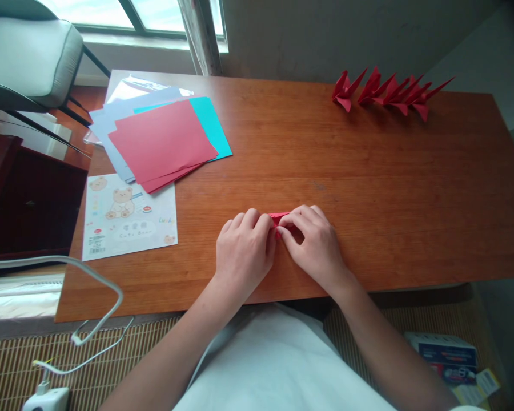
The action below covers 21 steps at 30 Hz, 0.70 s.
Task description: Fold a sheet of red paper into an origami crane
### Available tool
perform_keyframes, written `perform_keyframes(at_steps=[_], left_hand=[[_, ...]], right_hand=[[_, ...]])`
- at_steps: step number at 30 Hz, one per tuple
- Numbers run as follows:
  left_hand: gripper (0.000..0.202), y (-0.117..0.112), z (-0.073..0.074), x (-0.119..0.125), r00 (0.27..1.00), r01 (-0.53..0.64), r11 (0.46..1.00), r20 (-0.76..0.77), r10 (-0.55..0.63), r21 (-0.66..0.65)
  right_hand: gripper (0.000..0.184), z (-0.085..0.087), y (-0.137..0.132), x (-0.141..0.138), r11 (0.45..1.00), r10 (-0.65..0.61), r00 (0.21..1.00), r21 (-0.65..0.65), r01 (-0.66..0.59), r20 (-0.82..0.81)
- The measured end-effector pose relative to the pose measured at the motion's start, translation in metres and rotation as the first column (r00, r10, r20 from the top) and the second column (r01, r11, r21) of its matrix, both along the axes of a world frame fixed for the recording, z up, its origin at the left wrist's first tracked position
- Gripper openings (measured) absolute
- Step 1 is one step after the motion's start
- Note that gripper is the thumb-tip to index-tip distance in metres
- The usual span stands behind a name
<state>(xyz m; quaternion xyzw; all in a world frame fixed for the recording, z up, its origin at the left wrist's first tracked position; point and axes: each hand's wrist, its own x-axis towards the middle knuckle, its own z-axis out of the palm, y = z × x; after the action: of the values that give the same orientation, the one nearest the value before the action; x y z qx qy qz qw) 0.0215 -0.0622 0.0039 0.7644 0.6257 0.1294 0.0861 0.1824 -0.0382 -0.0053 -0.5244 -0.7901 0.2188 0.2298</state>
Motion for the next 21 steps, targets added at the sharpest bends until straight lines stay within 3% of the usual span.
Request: perform_keyframes(at_steps=[12, 21], left_hand=[[0.015, 0.001, 0.002, 0.001, 0.999, -0.014, 1.000, -0.043, 0.013, -0.026], [0.017, 0.001, 0.001, 0.002, 0.999, -0.023, 1.000, -0.030, 0.023, -0.003]], right_hand=[[0.005, -0.002, -0.005, 0.008, 0.994, -0.092, 0.992, 0.074, 0.086, 0.083], [0.010, -0.003, -0.005, 0.021, 0.986, -0.098, 0.995, 0.131, 0.099, -0.013]])
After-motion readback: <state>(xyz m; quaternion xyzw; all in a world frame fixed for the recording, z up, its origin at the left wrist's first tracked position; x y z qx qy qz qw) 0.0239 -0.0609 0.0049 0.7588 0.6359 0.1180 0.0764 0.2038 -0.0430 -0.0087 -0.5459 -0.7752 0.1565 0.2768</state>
